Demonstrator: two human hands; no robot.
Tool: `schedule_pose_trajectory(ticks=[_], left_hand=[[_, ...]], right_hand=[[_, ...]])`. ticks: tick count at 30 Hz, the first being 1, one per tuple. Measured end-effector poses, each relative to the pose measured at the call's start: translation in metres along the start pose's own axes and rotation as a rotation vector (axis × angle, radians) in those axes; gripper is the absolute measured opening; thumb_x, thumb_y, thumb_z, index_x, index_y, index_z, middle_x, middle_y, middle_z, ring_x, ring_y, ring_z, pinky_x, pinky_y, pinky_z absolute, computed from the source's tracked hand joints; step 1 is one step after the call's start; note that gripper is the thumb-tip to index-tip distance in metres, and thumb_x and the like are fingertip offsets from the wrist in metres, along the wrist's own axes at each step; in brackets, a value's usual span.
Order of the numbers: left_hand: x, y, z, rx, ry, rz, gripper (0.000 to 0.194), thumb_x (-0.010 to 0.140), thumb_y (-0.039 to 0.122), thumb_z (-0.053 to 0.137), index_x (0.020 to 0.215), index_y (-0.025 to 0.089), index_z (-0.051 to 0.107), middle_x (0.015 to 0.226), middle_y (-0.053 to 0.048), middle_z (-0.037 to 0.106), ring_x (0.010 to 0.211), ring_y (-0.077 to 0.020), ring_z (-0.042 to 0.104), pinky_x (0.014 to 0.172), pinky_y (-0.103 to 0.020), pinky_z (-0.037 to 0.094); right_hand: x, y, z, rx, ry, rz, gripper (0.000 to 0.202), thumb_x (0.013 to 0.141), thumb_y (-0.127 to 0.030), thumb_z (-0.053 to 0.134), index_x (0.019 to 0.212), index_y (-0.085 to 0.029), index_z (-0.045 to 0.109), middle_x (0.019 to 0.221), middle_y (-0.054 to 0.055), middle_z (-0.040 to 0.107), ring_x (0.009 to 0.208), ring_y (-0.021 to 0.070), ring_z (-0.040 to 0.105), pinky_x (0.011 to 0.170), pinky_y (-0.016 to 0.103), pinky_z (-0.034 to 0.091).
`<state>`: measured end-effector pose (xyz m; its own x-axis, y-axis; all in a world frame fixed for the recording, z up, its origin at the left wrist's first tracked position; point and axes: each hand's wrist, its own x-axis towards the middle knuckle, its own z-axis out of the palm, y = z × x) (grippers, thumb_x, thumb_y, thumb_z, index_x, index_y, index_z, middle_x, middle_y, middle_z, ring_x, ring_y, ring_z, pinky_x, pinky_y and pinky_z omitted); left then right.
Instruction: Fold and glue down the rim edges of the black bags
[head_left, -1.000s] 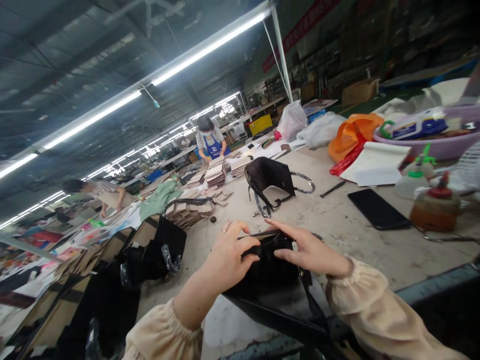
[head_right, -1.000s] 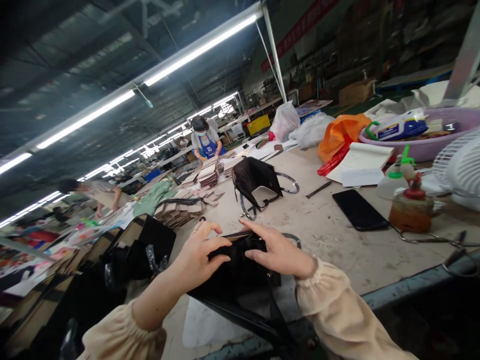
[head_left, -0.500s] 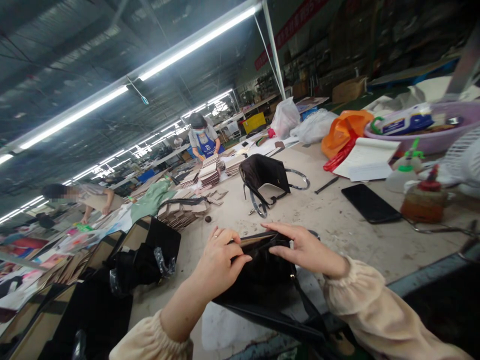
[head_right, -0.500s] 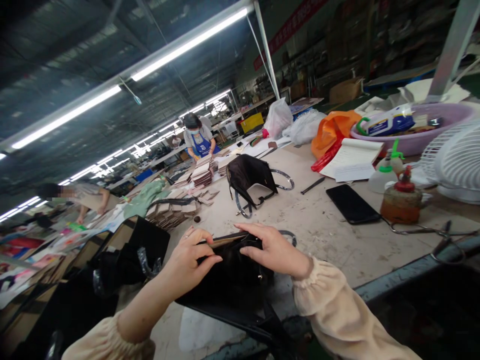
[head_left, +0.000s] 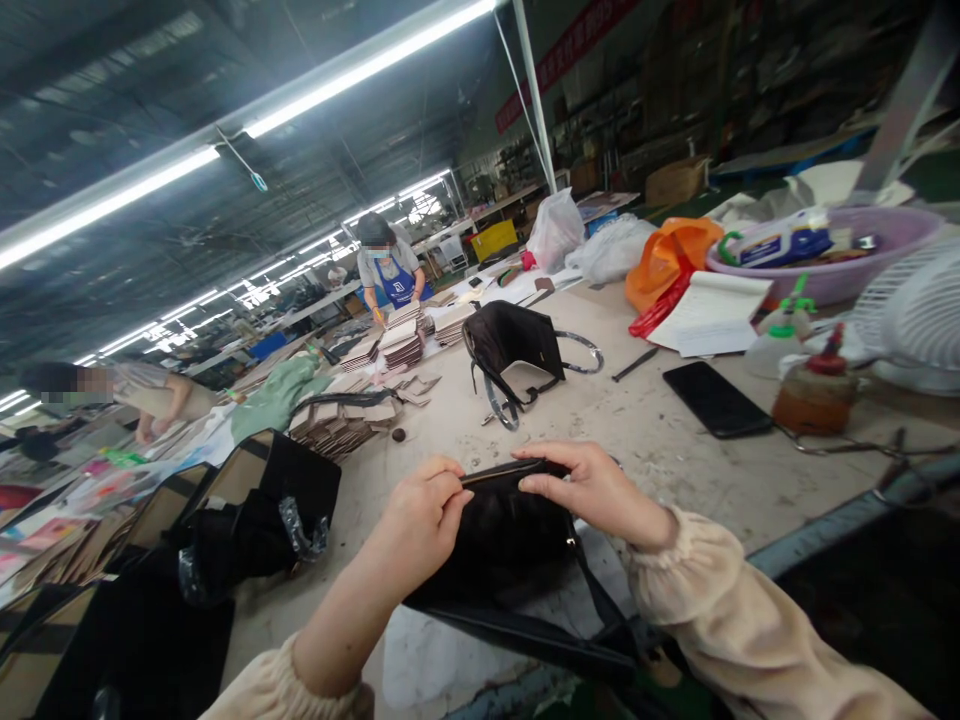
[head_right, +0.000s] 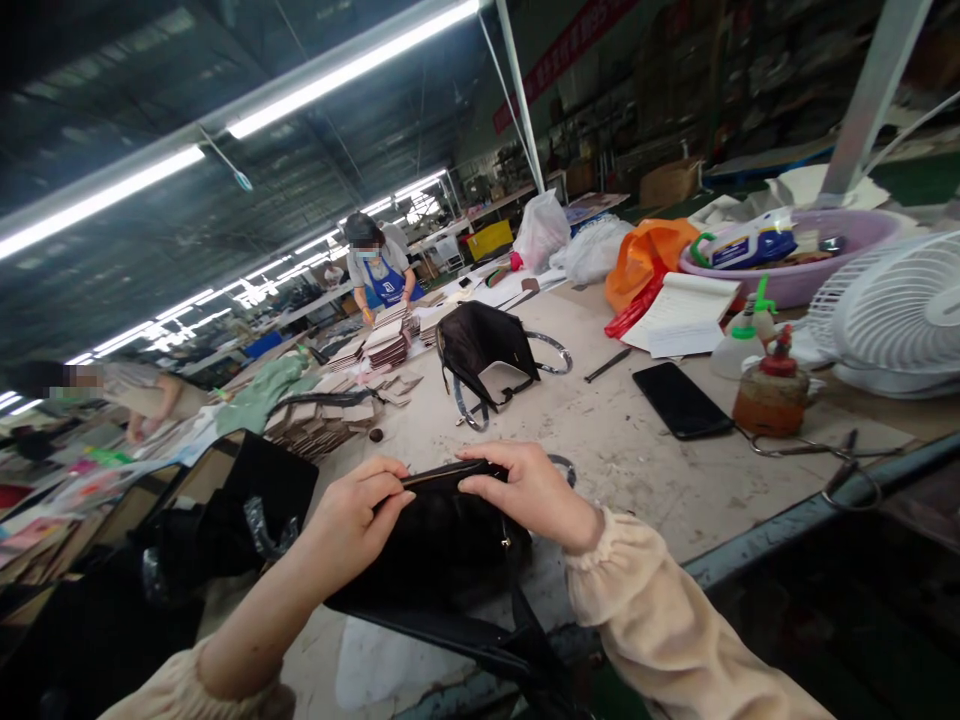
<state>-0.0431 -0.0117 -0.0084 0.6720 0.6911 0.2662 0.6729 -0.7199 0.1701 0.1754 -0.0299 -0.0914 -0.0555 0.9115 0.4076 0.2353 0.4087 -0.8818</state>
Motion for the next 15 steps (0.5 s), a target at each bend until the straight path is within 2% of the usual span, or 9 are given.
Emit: schedule_pose_trajectory(ticks=[7,15], left_hand=[[0.001,0.000,0.000,-0.029,-0.023,-0.018,0.018,0.084,0.013,0.048,0.072,0.015,0.061,0.090,-0.007,0.064,0.078,-0.0148,0.061,0.074,-0.027,0.050],[0.003,0.002,-0.001,-0.091,-0.064,-0.046,0.017,0.084,0.011,0.046,0.074,0.014,0.059,0.088,-0.007,0.062,0.081,-0.0149,0.060,0.076,-0.026,0.048]], right_hand=[[0.001,-0.004,0.001,0.006,0.030,0.018,0.016,0.075,-0.034,0.068,0.086,-0.023,0.073,0.092,0.002,0.071,0.089,0.0195,0.065,0.083,0.032,0.050],[0.002,-0.011,-0.001,-0.076,0.013,0.032,0.012,0.077,-0.032,0.066,0.077,-0.022,0.072,0.076,0.001,0.067,0.074,0.0158,0.062,0.069,0.027,0.047]])
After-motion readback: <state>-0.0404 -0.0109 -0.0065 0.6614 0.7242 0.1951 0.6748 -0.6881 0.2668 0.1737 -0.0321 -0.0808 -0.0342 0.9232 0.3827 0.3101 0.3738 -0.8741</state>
